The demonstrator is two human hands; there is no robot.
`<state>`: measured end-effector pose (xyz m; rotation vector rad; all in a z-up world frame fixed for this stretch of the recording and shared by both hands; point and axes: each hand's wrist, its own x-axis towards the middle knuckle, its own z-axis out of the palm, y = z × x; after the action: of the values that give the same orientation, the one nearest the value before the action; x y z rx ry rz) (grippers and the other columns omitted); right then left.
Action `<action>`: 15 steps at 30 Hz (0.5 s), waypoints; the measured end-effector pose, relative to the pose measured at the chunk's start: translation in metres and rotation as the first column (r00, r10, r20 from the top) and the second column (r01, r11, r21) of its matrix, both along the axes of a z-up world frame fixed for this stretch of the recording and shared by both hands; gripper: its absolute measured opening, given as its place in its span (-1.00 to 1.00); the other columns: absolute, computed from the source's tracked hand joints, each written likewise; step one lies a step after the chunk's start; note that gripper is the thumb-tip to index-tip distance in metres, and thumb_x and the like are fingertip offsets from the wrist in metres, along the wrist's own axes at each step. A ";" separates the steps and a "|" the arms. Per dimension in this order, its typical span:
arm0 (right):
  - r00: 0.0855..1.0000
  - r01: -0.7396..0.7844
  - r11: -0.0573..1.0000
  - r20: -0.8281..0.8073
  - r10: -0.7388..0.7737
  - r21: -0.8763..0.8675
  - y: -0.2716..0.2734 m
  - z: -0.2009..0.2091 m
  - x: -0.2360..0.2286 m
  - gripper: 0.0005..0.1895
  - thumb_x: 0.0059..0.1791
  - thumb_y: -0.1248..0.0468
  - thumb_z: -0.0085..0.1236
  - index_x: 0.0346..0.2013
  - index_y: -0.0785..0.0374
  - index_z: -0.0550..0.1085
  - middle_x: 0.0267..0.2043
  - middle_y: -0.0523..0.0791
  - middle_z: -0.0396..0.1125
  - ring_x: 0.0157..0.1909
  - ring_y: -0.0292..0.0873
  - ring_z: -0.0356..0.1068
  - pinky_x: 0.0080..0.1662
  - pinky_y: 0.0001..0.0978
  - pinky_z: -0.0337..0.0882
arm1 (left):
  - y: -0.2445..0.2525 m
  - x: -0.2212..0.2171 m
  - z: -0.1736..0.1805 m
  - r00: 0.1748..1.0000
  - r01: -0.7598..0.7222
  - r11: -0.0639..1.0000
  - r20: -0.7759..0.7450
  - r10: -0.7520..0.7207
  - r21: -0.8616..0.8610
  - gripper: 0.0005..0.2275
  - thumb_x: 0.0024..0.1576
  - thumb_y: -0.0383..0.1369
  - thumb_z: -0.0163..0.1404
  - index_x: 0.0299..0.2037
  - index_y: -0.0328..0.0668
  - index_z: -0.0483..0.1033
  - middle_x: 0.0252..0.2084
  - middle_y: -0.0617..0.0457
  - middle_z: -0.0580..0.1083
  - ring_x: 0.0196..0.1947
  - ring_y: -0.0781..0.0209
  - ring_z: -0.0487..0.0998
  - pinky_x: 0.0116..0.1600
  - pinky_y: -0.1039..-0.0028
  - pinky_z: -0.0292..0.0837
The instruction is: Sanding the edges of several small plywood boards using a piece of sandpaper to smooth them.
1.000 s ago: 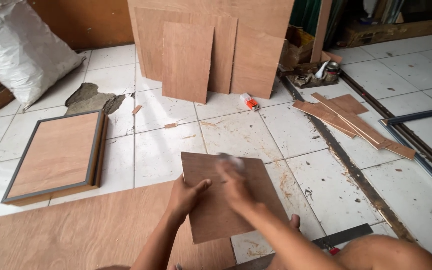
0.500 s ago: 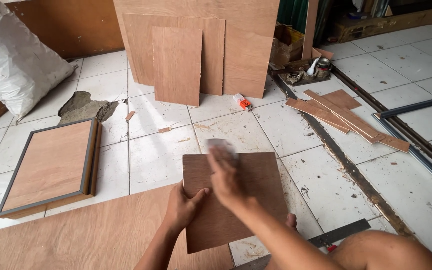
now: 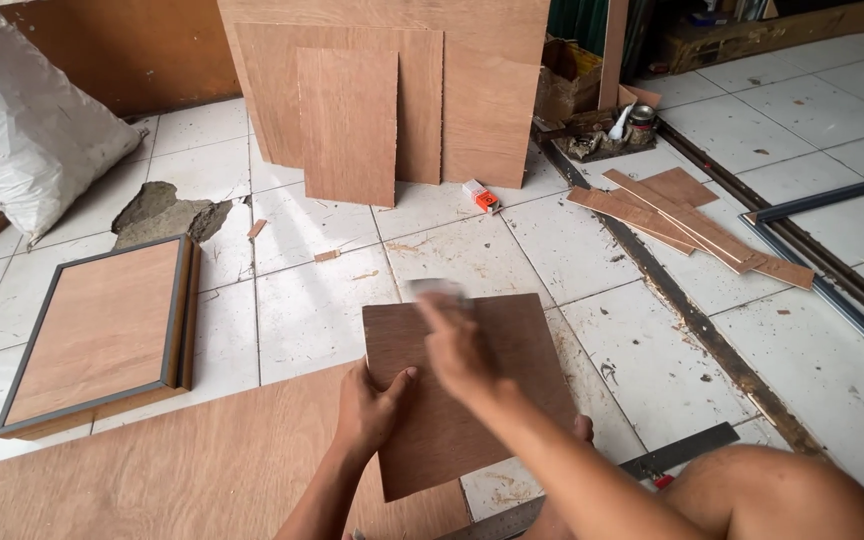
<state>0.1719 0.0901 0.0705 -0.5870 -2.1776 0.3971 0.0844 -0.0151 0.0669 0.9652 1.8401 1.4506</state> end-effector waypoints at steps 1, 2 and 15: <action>1.000 0.004 1.000 0.000 -0.004 -0.003 -0.002 -0.001 -0.004 -0.39 -0.27 0.66 -0.33 0.05 0.34 0.24 0.04 0.13 0.15 0.16 0.12 0.05 0.17 -0.22 0.15 | 0.001 0.001 0.001 1.000 0.004 1.000 0.000 -0.004 -0.003 -0.76 -0.13 -0.43 0.04 -0.30 -0.42 0.38 -0.49 -0.20 0.50 -0.65 0.11 0.54 -0.61 0.49 0.52; 0.993 -0.120 0.992 -0.023 0.119 -0.036 -0.004 -0.002 -0.008 -0.44 -0.23 0.64 -0.35 0.05 0.38 0.21 0.11 0.10 0.10 0.21 0.04 0.01 0.22 -0.26 0.05 | 0.000 0.001 0.001 0.999 -0.016 0.999 -0.038 0.015 -0.030 -0.78 -0.12 -0.45 0.03 -0.30 -0.41 0.38 -0.49 -0.19 0.50 -0.64 0.11 0.54 -0.62 0.50 0.52; 0.982 -0.138 0.990 -0.130 0.135 -0.014 -0.009 0.031 -0.002 -0.49 -0.31 0.67 -0.35 -0.12 0.41 0.32 -0.10 0.07 0.30 -0.02 0.00 0.28 0.08 -0.28 0.28 | 0.000 0.006 0.010 0.998 0.029 0.997 -0.048 -0.032 -0.068 -0.77 -0.12 -0.41 0.05 -0.31 -0.41 0.38 -0.49 -0.20 0.51 -0.65 0.11 0.55 -0.63 0.53 0.52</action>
<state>0.1702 0.0809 0.1013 -0.4140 -2.0980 0.5201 0.0904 -0.0150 0.0772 0.9993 1.8887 1.3488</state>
